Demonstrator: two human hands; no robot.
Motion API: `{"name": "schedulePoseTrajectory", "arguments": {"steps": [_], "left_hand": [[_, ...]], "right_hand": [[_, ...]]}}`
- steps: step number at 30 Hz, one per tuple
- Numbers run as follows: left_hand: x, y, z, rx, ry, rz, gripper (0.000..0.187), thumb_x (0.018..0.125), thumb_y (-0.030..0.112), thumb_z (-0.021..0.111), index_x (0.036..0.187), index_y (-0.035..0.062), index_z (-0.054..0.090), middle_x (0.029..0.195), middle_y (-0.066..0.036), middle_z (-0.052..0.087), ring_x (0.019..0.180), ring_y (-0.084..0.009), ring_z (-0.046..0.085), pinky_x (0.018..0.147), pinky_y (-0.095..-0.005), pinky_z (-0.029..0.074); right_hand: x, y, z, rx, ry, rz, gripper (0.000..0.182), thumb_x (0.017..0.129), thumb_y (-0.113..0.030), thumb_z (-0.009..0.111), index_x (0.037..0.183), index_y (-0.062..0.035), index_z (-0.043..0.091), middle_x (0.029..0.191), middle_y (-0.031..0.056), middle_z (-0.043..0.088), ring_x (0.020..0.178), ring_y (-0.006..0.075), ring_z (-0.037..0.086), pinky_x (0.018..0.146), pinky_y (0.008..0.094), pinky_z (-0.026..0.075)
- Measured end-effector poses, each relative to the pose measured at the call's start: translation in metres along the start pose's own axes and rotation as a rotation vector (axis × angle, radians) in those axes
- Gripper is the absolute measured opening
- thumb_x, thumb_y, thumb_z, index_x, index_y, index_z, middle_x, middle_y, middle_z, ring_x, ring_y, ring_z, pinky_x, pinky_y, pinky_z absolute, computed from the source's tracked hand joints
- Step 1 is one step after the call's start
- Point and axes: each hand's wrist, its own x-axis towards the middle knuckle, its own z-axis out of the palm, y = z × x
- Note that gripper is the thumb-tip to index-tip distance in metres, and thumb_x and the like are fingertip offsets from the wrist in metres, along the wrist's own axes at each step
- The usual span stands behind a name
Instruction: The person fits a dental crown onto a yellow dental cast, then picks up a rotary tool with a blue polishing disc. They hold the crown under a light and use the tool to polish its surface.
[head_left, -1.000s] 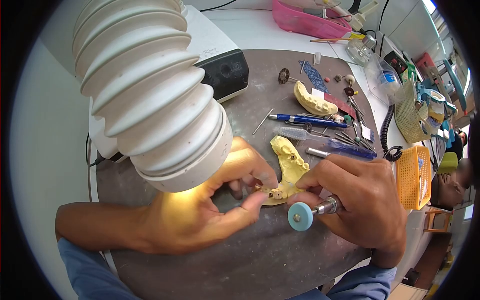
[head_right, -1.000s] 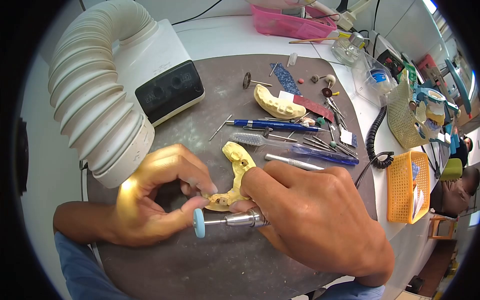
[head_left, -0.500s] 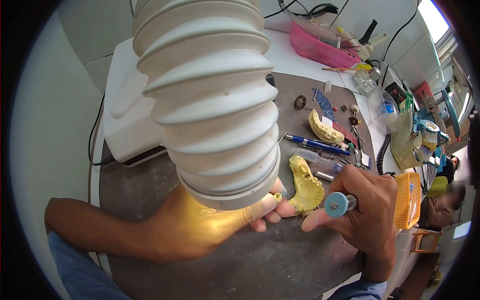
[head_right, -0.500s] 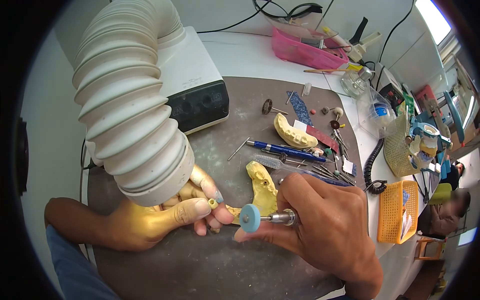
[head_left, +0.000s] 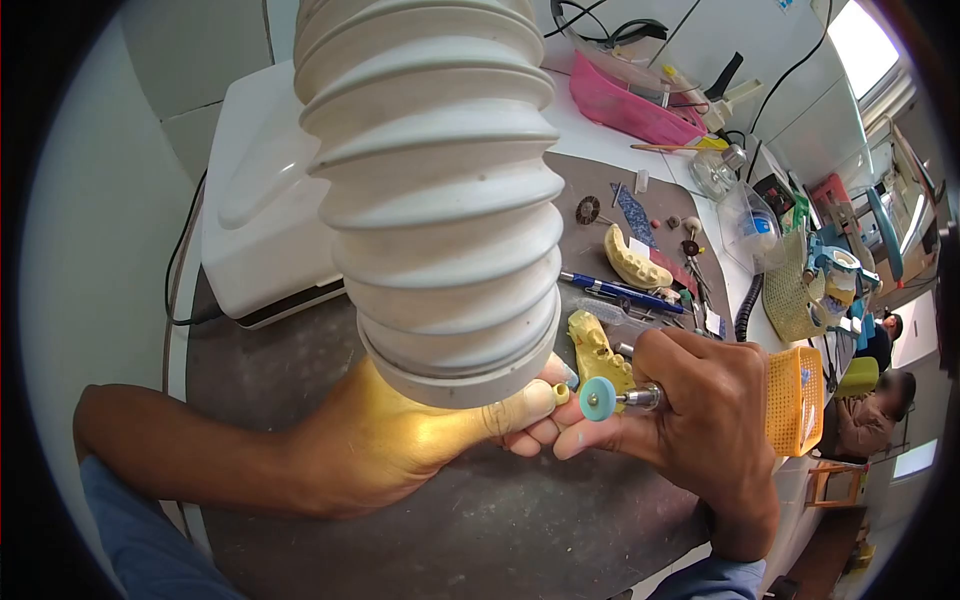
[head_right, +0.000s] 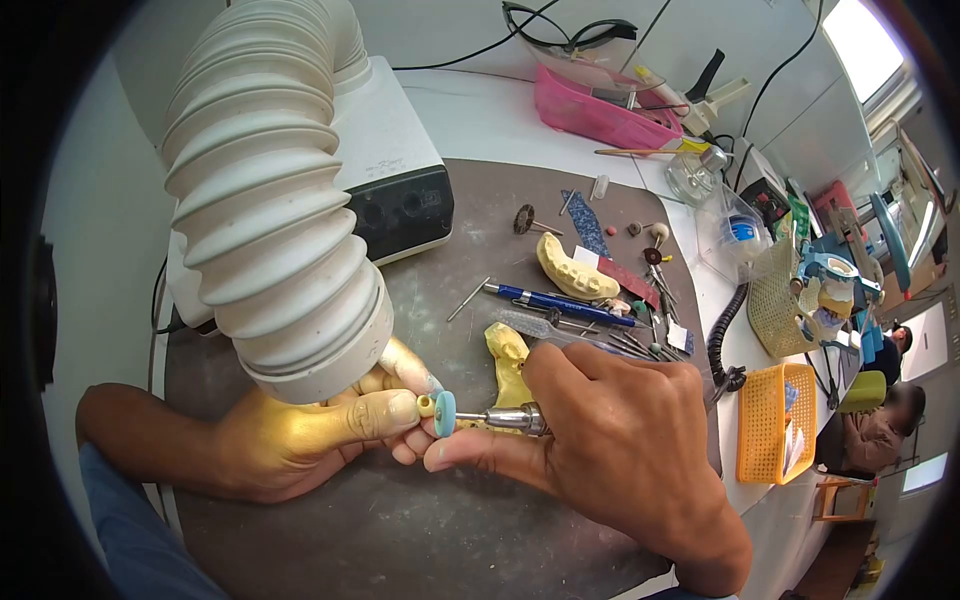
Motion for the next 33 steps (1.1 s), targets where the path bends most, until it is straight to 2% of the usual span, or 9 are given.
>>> {"name": "schedulePoseTrajectory", "arguments": {"steps": [1, 11, 19, 25, 29, 33], "left_hand": [[-0.0002, 0.0, 0.0005, -0.002, -0.001, 0.0, 0.02, 0.098, 0.008, 0.057, 0.116, -0.0017, 0.057, 0.102, -0.012, 0.064, 0.093, -0.0137, 0.062, 0.081, -0.0268, 0.052], [0.0001, -0.0042, -0.0012, -0.101, -0.041, 0.034, 0.022, 0.098, 0.008, 0.057, 0.118, -0.0025, 0.057, 0.103, -0.011, 0.064, 0.09, -0.0141, 0.062, 0.081, -0.0269, 0.052], [0.0014, -0.0048, -0.0013, -0.114, -0.073, 0.043, 0.021, 0.098, 0.007, 0.057, 0.116, -0.0036, 0.058, 0.101, -0.011, 0.063, 0.088, -0.0132, 0.06, 0.081, -0.0268, 0.052], [0.0014, -0.0036, -0.0011, -0.056, -0.065, 0.036, 0.019, 0.098, 0.006, 0.057, 0.114, -0.0035, 0.059, 0.098, -0.01, 0.064, 0.086, -0.0129, 0.06, 0.079, -0.0279, 0.052], [0.001, -0.0021, 0.001, -0.065, -0.059, 0.037, 0.018, 0.098, 0.006, 0.057, 0.113, -0.0033, 0.059, 0.098, -0.011, 0.064, 0.086, -0.0136, 0.06, 0.08, -0.0283, 0.052], [0.0023, -0.0026, -0.0001, -0.066, -0.07, 0.049, 0.017, 0.098, 0.006, 0.057, 0.112, -0.0023, 0.059, 0.099, -0.012, 0.063, 0.088, -0.0145, 0.061, 0.08, -0.0287, 0.051]], "right_hand": [[-0.0001, 0.0016, 0.0005, -0.012, -0.005, -0.032, 0.065, 0.065, -0.068, 0.073, 0.062, -0.0074, 0.05, 0.052, 0.0015, 0.049, 0.04, 0.0173, 0.051, 0.038, 0.0328, 0.039], [0.0013, 0.0013, 0.0009, -0.014, -0.016, -0.053, 0.066, 0.064, -0.071, 0.071, 0.062, -0.0078, 0.051, 0.051, 0.0011, 0.049, 0.04, 0.0172, 0.051, 0.039, 0.0323, 0.039], [0.0025, -0.0003, 0.0014, 0.006, -0.043, -0.057, 0.067, 0.064, -0.071, 0.072, 0.07, -0.0048, 0.061, 0.052, 0.0014, 0.05, 0.041, 0.0174, 0.054, 0.04, 0.0314, 0.041], [0.004, 0.0004, 0.0017, 0.014, -0.061, -0.071, 0.068, 0.063, -0.071, 0.072, 0.073, -0.0043, 0.062, 0.053, 0.0018, 0.052, 0.041, 0.0178, 0.055, 0.04, 0.0321, 0.043], [0.0028, 0.0011, 0.003, 0.014, -0.068, -0.063, 0.068, 0.063, -0.071, 0.072, 0.072, -0.0047, 0.062, 0.053, 0.0019, 0.052, 0.042, 0.0179, 0.055, 0.04, 0.0322, 0.042], [0.0025, 0.0007, 0.0033, 0.008, -0.019, -0.057, 0.067, 0.062, -0.072, 0.072, 0.065, -0.0068, 0.055, 0.051, 0.0012, 0.049, 0.041, 0.0173, 0.053, 0.039, 0.0322, 0.041]]}}
